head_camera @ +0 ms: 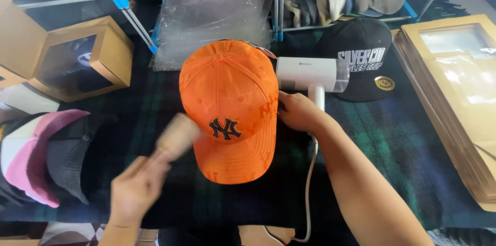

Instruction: Cleaning and shaping baseball caps using a brush and a handheld steamer on a wooden head form.

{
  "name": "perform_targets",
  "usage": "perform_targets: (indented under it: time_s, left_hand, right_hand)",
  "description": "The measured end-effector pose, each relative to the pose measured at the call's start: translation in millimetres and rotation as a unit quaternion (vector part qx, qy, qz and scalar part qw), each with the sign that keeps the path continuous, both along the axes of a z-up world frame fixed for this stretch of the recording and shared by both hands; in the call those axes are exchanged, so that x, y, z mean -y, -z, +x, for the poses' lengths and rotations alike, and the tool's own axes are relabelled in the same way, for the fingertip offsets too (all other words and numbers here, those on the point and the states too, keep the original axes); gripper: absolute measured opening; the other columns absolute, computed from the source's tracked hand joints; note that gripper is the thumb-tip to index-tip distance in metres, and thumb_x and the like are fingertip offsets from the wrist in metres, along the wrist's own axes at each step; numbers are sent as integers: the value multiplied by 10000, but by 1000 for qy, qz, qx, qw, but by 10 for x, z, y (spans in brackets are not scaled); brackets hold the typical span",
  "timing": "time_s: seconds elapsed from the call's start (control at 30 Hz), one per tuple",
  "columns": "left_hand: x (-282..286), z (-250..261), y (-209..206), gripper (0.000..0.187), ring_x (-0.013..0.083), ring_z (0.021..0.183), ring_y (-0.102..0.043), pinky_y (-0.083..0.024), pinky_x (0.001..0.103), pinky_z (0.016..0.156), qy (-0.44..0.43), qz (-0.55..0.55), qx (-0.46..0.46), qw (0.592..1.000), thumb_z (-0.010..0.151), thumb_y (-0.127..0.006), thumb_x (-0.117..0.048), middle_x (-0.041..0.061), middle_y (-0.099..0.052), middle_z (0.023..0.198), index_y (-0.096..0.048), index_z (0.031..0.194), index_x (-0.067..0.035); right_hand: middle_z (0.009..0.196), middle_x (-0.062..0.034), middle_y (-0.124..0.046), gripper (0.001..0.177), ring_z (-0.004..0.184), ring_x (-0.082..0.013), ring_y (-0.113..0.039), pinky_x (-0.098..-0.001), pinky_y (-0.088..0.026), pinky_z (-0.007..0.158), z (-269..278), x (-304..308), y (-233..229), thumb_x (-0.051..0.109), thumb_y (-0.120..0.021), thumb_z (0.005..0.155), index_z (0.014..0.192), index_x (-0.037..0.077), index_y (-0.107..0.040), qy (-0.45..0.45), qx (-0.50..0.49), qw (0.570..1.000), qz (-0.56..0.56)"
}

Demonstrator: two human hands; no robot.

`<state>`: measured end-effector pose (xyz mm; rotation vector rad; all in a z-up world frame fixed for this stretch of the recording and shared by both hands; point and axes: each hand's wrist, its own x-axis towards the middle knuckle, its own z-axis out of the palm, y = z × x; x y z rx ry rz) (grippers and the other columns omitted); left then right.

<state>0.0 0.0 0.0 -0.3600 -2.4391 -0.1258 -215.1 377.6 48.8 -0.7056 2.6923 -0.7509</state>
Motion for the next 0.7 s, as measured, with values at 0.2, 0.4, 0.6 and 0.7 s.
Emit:
perform_targets:
  time_s: [0.2,0.4,0.6,0.7]
  left_hand:
    - [-772,475,-106,434,147,544,-560,-448,288,528,-232,393,-13,890,991,-589,-283,84,-778,1050,-693,1382,-125]
    - [-1249,-181,-402,597,56,484,-396,-342,221,398,-52,606,37,793,1006,-528,-299,-2,-475,605,-460,1544,-51]
    - [-1122,-631,-1000,402,422,1339,-514,-454,527,1115,34,479,-71,874,1053,-530,-72,332,-556,1421,-526,1446,17]
    - [-1387,-165,-1029,398,354,1169,-692,-568,424,969,75,400,-70,911,985,-575,-39,238,-701,1292,-631,1375,15]
  right_hand:
    - [1170,-159,-731,422,1009,-387,-675,-508,-523,837,-99,7,134,253,-510,940,1331,105,-569,-10,-19,1000,-4]
    - [1119,-172,-735,351,980,-409,-678,-512,-511,810,-112,4,195,255,-512,941,1238,91,-602,-10,-27,999,16]
    - [926,-317,-732,342,995,-532,-668,-612,-540,887,-31,9,60,228,-593,882,1079,-44,-657,11,-34,999,-34]
    - [936,-297,-742,335,1002,-521,-670,-606,-544,886,-45,11,99,257,-616,884,1070,-17,-667,16,-20,999,-37]
